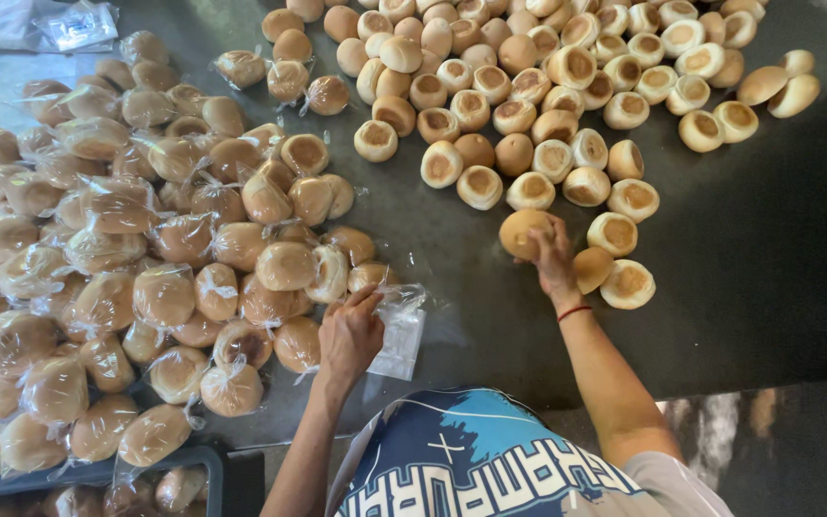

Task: The person places buns into clear plastic bags by hand and twists the bags closed, working through a large pile of buns on a stainless steel table.

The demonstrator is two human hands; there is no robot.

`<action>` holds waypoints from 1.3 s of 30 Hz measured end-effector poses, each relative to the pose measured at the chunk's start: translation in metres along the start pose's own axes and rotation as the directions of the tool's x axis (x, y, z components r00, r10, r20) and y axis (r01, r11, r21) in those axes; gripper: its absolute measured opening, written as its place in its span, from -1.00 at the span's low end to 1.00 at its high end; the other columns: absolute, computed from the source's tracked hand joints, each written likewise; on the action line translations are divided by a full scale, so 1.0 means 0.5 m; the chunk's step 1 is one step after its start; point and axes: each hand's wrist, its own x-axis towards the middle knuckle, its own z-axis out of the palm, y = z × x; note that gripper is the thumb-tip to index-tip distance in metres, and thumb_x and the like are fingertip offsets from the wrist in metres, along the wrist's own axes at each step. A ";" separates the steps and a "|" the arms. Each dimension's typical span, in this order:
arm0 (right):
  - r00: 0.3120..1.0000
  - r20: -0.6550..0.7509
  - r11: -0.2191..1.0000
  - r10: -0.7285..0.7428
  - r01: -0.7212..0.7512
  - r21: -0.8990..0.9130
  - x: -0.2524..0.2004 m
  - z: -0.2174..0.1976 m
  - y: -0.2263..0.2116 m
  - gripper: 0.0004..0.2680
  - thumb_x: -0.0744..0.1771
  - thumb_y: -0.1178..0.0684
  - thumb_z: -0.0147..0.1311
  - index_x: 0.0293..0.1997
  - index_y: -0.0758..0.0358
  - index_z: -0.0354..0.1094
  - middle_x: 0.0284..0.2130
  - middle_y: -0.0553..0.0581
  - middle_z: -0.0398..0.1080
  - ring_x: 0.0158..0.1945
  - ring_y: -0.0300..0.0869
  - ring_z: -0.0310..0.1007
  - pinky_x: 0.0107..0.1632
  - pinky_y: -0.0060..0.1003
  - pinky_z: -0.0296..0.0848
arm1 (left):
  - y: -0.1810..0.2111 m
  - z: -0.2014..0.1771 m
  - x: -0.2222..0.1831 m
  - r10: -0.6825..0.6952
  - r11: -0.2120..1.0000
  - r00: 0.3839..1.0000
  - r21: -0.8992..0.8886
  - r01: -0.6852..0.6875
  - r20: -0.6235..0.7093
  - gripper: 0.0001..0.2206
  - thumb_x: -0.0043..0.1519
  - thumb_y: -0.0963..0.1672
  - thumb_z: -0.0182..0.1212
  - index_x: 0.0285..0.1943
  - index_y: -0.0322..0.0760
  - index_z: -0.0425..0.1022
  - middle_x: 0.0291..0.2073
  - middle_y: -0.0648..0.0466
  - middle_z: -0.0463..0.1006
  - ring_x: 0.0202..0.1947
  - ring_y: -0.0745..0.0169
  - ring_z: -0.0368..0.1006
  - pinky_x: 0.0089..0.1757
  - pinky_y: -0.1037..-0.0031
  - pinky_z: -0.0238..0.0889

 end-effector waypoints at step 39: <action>0.609 0.780 0.488 -0.144 0.729 -0.479 -0.282 0.283 -0.208 -0.72 0.29 0.08 0.29 0.02 0.43 0.38 0.00 0.42 0.37 -0.07 0.20 0.49 -0.07 -0.07 0.49 | 0.077 -0.071 0.011 0.221 0.897 0.974 -0.381 -0.223 -0.050 -0.62 0.12 -0.33 0.16 0.07 -0.17 0.64 0.06 0.04 0.66 -0.11 0.07 0.68 -0.14 0.36 0.54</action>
